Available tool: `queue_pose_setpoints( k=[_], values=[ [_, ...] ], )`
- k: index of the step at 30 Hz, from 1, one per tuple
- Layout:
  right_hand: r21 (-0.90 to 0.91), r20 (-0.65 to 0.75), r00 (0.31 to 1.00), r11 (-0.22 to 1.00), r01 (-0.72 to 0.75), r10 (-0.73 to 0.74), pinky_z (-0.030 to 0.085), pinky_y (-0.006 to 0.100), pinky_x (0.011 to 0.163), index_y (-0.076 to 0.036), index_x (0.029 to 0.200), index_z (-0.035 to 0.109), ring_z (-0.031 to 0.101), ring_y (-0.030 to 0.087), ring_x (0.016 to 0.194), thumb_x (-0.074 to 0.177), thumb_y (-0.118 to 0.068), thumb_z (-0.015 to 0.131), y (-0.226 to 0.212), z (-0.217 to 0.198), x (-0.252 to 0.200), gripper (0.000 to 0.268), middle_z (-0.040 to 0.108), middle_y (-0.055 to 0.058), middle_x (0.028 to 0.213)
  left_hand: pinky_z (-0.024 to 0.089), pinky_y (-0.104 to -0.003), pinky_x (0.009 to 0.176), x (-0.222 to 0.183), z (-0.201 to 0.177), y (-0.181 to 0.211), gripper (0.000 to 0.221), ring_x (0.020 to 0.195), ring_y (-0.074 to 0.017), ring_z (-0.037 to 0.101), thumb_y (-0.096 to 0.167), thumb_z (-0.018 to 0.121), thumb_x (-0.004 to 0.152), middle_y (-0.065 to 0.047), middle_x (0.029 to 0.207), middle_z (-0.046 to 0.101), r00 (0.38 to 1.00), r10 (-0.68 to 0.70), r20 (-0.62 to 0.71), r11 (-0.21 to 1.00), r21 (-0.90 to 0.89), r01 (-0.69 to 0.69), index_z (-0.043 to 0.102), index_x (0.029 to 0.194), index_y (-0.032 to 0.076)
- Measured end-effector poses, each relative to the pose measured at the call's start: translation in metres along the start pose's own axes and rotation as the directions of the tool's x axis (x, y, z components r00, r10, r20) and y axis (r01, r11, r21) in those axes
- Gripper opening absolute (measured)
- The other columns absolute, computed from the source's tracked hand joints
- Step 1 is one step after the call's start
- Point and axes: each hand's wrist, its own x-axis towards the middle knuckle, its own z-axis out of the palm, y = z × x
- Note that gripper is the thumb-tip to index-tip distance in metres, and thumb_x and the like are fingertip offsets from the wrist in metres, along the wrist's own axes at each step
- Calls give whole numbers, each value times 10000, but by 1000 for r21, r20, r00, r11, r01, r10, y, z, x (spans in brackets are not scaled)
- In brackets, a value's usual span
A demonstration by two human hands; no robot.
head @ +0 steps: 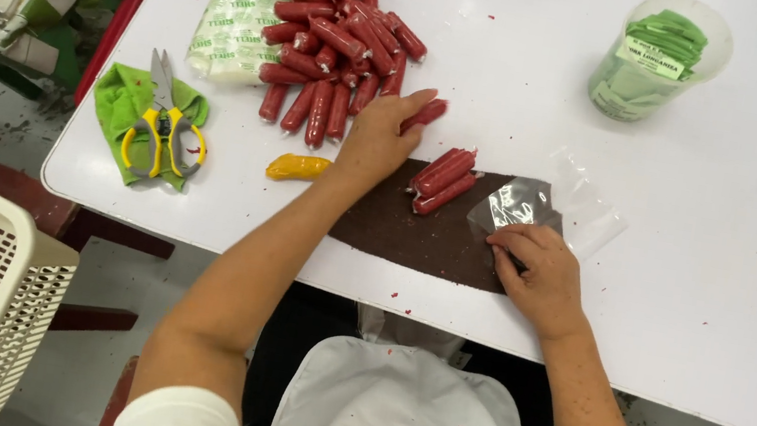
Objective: The person is manually counting and placing small red sausages into plastic bags on a production table.
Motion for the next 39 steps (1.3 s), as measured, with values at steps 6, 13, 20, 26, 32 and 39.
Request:
queue_pose_setpoints(
  k=[6, 13, 20, 26, 32, 39],
  values=[
    [-13, 6, 1000, 1000, 10, -10, 532, 357, 832, -191, 951, 765, 685, 250, 906, 891, -174, 737, 7, 4, -3, 68, 745, -13, 996, 577, -409, 861, -45, -3, 79, 507, 1049, -352, 636, 236, 683, 926, -129, 1137, 601, 983, 159, 91, 964, 202, -175, 557, 1413, 291],
    [-29, 57, 998, 999, -23, 25, 509, 502, 929, -168, 1161, 732, 631, 387, 1062, 931, -21, 565, 7, 2, -7, 321, 690, 91, 1229, 567, -473, 941, -36, 15, 32, 677, 1137, -419, 623, 138, 740, 843, -161, 1271, 553, 998, -54, 44, 995, -81, 57, 511, 1459, 301],
    [-129, 181, 963, 976, -177, 198, 519, 431, 924, -183, 1257, 717, 646, 317, 1044, 846, -49, 650, -20, 1, -10, 437, 729, 14, 1230, 599, -304, 494, -103, -51, 128, 728, 1068, -418, 650, 85, 768, 748, -220, 1400, 525, 775, -181, 606, -462, -748, 477, 510, 1427, 144],
    [-137, 261, 965, 990, 34, 3, 440, 362, 992, -105, 1352, 651, 655, 296, 1089, 807, -216, 700, -39, 10, -23, 559, 717, 52, 1291, 577, -301, 511, -159, -14, 156, 842, 997, -383, 676, 154, 765, 796, -237, 1388, 537, 775, 225, 590, -715, -441, 543, 401, 1554, 199],
    [28, 151, 935, 944, -329, 321, 520, 388, 936, -140, 1177, 727, 634, 316, 1142, 854, -47, 642, -66, -14, -36, 347, 727, 56, 1227, 640, -369, 495, -154, -7, 142, 841, 886, -413, 699, -129, 770, 705, -216, 1364, 556, 723, -146, 675, -532, -670, 518, 521, 1462, 141],
    [114, 145, 922, 919, -377, 360, 489, 378, 905, -178, 1356, 654, 614, 312, 1157, 645, 137, 582, -75, -31, -26, 781, 674, 90, 1331, 571, -438, 887, -158, -8, 154, 782, 1172, -359, 597, 82, 857, 696, -141, 1264, 554, 825, -428, 369, 500, -663, 557, 563, 1415, 173]
  ],
)
